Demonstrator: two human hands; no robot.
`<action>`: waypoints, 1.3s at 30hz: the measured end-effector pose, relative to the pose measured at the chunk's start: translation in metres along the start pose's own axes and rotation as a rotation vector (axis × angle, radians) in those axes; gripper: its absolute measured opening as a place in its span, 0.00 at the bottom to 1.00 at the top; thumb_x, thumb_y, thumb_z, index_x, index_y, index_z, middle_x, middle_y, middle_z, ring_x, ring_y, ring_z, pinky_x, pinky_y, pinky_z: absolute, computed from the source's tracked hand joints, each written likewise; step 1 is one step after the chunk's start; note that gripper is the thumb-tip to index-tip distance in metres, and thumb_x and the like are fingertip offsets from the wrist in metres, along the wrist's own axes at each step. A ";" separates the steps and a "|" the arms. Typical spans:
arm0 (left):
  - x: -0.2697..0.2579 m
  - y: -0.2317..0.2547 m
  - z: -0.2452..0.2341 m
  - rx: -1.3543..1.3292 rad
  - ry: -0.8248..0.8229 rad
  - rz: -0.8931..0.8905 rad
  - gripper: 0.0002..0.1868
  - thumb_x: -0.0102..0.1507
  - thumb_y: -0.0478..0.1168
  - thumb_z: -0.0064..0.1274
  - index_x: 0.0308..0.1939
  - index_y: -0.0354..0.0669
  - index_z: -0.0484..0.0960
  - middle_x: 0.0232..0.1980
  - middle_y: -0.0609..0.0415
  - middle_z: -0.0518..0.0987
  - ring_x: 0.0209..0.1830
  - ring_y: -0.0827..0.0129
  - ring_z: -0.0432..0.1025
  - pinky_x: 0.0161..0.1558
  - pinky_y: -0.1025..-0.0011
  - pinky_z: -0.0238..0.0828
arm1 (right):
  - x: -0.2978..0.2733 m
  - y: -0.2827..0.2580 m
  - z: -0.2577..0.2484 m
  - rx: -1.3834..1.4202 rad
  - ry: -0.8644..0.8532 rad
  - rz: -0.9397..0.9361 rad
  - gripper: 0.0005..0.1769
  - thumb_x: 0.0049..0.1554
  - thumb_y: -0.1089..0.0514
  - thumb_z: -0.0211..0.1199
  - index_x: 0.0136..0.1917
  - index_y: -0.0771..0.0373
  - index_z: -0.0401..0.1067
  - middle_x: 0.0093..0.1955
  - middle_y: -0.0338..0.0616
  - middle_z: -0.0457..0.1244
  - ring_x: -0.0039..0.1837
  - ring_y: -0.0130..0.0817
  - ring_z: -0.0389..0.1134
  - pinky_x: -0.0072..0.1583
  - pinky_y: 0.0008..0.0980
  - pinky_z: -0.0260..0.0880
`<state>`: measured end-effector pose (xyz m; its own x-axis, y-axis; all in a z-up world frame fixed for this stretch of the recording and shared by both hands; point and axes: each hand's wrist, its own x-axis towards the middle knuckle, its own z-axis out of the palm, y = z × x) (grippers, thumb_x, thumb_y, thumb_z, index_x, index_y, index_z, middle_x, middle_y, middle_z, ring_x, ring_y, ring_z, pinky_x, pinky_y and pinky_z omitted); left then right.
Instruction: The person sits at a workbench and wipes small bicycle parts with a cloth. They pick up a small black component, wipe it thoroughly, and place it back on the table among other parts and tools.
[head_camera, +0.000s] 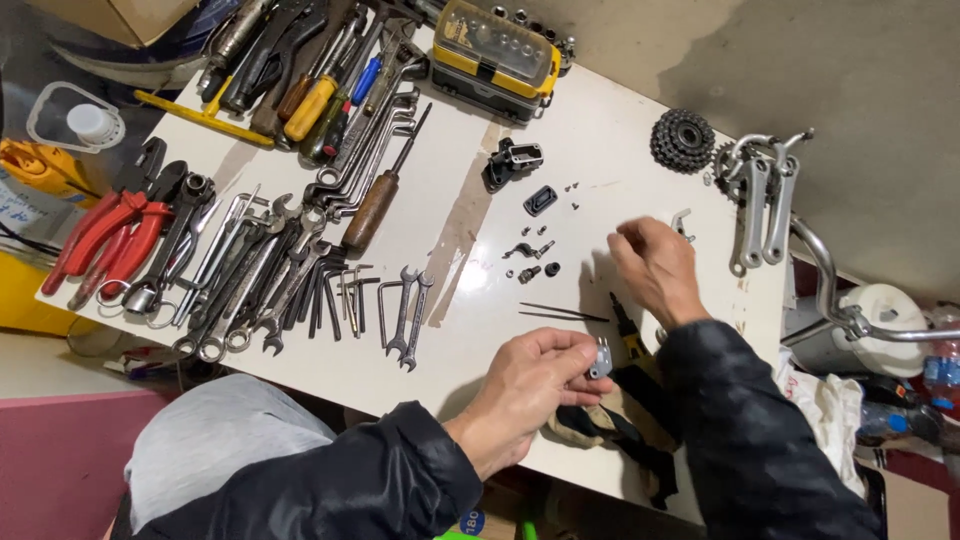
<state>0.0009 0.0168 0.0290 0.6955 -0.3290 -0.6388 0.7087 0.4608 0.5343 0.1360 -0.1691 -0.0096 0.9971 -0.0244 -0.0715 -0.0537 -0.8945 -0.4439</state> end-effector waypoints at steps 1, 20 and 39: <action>-0.004 0.006 0.001 0.001 -0.005 -0.002 0.13 0.67 0.36 0.53 0.52 0.32 0.80 0.44 0.39 0.83 0.36 0.60 0.81 0.40 0.71 0.81 | -0.019 -0.004 -0.011 -0.003 0.004 0.003 0.21 0.58 0.44 0.54 0.53 0.61 0.76 0.50 0.46 0.70 0.51 0.43 0.68 0.55 0.44 0.65; 0.017 -0.006 0.001 -0.097 -0.031 0.206 0.17 0.65 0.35 0.55 0.53 0.27 0.75 0.44 0.39 0.81 0.41 0.48 0.82 0.43 0.60 0.83 | -0.162 0.085 0.015 -0.069 -0.066 -0.225 0.14 0.52 0.43 0.64 0.49 0.48 0.76 0.40 0.41 0.67 0.50 0.45 0.70 0.50 0.45 0.67; 0.022 -0.038 0.030 0.158 0.021 0.087 0.16 0.58 0.37 0.60 0.50 0.37 0.84 0.42 0.50 0.82 0.42 0.64 0.78 0.49 0.58 0.79 | -0.172 0.024 -0.001 0.797 0.233 -0.175 0.11 0.59 0.68 0.60 0.55 0.66 0.75 0.37 0.45 0.69 0.41 0.28 0.70 0.45 0.31 0.75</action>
<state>-0.0074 -0.0326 0.0116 0.7535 -0.2752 -0.5970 0.6569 0.3514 0.6671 -0.0369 -0.1868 -0.0066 0.9753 -0.0846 0.2038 0.1680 -0.3143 -0.9343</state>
